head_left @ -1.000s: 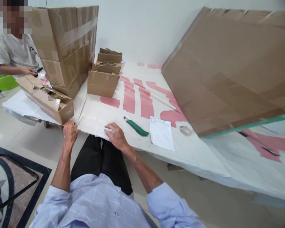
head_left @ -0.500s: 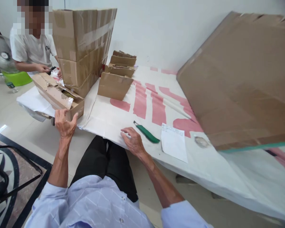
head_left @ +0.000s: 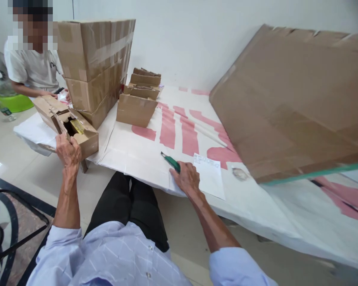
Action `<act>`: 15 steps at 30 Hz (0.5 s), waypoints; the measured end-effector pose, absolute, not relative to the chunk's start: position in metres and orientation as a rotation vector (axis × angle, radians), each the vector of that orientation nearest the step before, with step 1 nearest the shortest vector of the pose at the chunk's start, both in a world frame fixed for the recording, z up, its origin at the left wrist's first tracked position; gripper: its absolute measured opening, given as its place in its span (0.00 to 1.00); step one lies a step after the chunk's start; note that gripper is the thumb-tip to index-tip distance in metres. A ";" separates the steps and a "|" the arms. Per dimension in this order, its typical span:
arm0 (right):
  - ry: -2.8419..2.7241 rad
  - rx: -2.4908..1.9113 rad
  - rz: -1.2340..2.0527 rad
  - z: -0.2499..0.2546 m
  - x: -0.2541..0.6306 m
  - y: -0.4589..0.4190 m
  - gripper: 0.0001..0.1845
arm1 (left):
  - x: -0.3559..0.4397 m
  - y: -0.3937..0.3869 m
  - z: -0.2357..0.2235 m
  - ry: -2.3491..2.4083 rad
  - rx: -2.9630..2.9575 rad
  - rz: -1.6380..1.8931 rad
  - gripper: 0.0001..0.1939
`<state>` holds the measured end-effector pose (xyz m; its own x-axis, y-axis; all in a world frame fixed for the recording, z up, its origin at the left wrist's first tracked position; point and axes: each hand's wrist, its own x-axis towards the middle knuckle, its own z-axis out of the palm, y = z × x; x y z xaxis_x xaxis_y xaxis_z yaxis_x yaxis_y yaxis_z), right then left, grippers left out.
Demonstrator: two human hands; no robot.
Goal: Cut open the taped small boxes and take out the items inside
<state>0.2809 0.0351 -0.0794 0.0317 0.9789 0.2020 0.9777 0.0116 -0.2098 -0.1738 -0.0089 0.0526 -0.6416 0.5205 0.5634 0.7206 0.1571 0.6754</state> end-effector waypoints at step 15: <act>-1.398 -1.404 0.541 -0.029 0.248 0.029 0.20 | -0.111 0.026 0.050 -1.934 -2.347 -2.150 0.09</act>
